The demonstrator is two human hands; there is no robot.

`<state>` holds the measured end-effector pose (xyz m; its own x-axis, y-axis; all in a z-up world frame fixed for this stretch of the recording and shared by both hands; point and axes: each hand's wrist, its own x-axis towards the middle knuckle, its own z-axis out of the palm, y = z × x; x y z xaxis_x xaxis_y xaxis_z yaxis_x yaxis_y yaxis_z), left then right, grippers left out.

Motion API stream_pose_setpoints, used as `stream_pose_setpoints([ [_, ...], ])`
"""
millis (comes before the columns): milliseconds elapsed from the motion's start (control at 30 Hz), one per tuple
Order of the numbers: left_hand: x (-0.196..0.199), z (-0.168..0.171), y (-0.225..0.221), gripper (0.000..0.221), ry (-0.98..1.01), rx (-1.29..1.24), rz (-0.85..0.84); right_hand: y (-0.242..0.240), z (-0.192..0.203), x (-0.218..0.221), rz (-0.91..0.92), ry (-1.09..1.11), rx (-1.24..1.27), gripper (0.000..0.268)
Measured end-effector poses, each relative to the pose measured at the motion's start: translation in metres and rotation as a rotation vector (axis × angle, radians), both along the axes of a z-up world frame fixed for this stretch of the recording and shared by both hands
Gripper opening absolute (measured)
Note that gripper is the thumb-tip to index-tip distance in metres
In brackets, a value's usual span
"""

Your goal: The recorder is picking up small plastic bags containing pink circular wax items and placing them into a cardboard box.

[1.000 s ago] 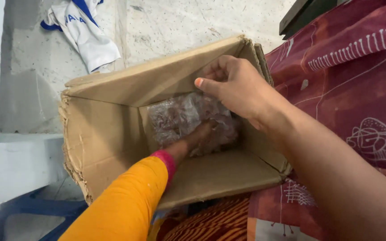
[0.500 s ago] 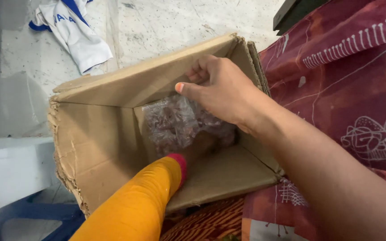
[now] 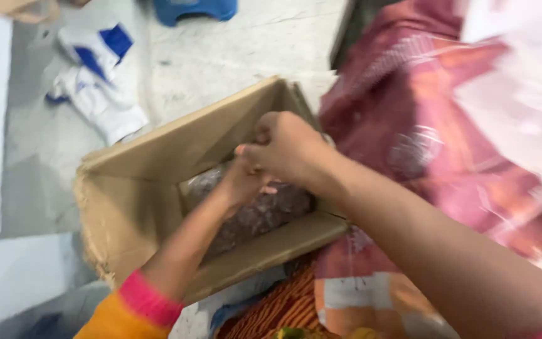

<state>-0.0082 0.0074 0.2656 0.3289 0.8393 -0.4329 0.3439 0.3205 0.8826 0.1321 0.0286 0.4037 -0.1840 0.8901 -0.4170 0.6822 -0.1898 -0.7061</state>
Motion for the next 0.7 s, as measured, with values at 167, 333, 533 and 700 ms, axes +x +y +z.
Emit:
stream_pose_setpoints([
  [167,0.066,0.112,-0.035,0.028,-0.179,0.29,-0.147,-0.086,0.062,0.08,0.022,0.049,0.45,0.04],
  [333,0.161,0.183,-0.086,0.041,-0.563,0.31,-0.424,-0.185,0.108,0.208,-0.443,0.429,0.215,0.035],
  [533,0.233,0.194,-0.137,0.04,-0.485,0.507,-0.619,-0.307,0.076,0.365,-0.86,0.163,0.422,0.038],
  [700,0.258,0.195,-0.164,0.039,-0.438,0.587,-0.67,-0.37,0.03,0.418,-0.774,-0.254,0.451,0.037],
])
